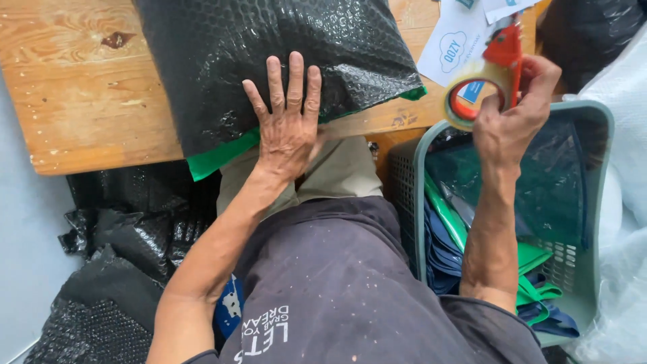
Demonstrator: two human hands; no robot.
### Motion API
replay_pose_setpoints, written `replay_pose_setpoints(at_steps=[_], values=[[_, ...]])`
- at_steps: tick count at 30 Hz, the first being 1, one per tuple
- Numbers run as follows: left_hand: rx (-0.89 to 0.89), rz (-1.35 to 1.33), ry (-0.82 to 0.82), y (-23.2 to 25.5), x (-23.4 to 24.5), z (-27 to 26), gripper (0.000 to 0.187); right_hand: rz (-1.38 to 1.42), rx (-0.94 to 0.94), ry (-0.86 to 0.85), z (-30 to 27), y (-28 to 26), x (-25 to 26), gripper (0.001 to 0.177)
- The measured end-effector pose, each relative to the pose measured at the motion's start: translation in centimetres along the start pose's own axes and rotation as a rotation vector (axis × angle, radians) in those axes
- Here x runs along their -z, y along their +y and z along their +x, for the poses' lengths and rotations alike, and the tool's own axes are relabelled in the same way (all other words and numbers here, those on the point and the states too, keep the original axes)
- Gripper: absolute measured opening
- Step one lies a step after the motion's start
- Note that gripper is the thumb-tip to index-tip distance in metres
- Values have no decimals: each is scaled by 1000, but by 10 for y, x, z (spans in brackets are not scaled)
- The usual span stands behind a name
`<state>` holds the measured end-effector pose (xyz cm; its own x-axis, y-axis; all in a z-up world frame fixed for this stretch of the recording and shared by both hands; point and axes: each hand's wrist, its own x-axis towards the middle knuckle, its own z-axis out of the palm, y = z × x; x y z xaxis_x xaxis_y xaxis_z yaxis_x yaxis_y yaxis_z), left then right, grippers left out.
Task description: Wrapping a large item in black bubble wrap, securing it with tape, and placing it into a basket.
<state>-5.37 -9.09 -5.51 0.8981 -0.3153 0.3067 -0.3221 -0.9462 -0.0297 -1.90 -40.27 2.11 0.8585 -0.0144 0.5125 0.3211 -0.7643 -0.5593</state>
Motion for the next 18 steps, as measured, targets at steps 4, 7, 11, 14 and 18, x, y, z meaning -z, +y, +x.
replay_pose_setpoints(at_steps=[4,7,11,14,18], values=[[165,-986,387,34,49,-14,71,40,194,-59,-11,-54,5,50],[568,-2106,57,53,82,-14,94,101,288,-113,-30,-77,-2,41],[735,-2553,-15,51,67,-24,95,33,508,-77,-55,-76,-26,35],[815,-2514,8,46,69,-30,83,-25,587,-127,-70,-75,-38,36],[1070,-2312,56,44,66,-39,52,55,545,-161,-87,-81,-49,44]])
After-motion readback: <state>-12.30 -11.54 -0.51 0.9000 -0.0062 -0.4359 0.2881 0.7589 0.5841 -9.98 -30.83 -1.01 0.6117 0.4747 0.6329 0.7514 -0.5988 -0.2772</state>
